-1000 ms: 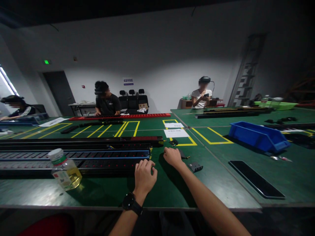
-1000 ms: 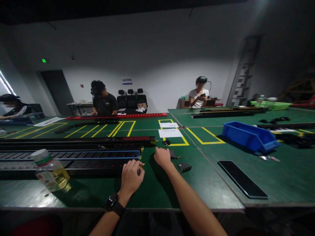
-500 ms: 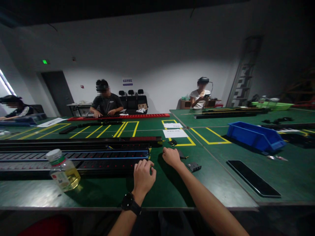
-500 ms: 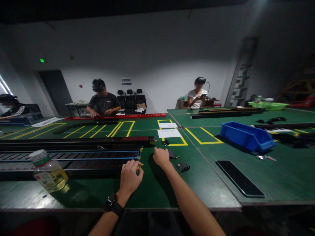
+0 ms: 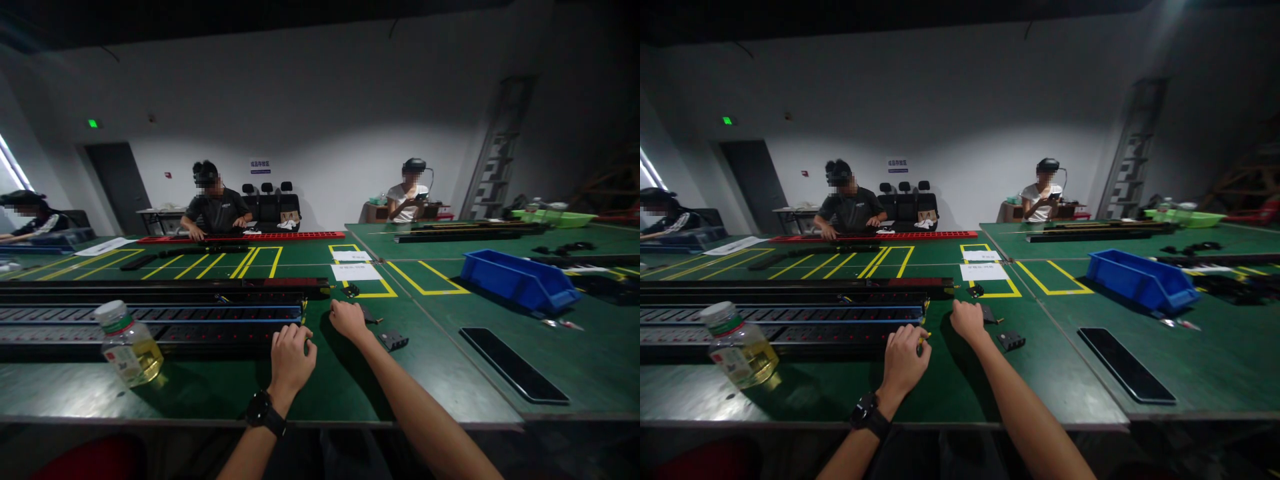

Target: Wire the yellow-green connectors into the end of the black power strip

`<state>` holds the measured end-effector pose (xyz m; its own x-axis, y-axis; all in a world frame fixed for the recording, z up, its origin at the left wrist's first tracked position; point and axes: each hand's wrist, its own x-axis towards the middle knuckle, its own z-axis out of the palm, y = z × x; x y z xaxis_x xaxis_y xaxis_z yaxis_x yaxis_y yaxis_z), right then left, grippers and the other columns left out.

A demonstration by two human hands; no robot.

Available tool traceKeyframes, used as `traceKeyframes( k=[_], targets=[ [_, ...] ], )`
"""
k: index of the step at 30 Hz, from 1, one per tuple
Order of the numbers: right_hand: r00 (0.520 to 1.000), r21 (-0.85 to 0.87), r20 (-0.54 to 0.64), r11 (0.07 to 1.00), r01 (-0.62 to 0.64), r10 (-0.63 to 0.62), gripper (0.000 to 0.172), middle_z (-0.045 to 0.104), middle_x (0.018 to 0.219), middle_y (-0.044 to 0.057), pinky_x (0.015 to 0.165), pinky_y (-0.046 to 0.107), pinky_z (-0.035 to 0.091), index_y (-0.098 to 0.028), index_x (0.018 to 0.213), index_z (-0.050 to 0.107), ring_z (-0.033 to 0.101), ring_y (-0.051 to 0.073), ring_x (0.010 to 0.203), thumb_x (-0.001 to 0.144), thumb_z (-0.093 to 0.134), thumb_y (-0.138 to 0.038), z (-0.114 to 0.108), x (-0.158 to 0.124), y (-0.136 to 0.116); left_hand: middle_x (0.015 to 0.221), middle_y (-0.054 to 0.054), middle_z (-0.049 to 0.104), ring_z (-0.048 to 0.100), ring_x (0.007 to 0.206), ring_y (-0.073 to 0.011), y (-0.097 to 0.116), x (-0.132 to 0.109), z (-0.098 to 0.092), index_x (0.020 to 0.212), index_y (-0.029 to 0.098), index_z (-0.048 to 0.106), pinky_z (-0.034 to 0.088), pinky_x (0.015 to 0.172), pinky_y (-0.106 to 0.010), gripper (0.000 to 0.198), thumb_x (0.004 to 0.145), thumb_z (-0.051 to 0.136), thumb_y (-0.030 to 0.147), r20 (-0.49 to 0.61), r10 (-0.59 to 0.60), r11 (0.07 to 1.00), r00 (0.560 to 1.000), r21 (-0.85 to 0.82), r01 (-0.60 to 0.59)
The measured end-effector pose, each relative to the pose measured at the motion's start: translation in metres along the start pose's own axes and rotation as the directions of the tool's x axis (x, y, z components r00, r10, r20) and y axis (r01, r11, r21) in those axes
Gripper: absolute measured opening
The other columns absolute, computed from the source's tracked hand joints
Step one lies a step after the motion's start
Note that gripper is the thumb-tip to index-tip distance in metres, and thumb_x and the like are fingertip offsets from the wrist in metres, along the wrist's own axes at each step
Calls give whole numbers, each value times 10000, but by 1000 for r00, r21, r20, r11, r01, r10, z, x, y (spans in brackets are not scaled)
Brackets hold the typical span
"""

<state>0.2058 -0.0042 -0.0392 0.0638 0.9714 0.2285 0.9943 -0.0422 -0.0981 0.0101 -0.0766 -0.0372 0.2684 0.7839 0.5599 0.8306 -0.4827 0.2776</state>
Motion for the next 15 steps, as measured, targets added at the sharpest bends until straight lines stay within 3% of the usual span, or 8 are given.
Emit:
traceKeyframes(
  k=[15],
  targets=[
    [1000,-3,26,1000,0,0,222,774,1065,156,872,353,428,-171,1090,689,731,281,1005,988,492,-182,-2,-1,0,927,-29,695,612,947,-239,0,0,1,907,229,681,377,845,-394,141,868,595,125,1,2,1000,1000,5,-2]
  ],
)
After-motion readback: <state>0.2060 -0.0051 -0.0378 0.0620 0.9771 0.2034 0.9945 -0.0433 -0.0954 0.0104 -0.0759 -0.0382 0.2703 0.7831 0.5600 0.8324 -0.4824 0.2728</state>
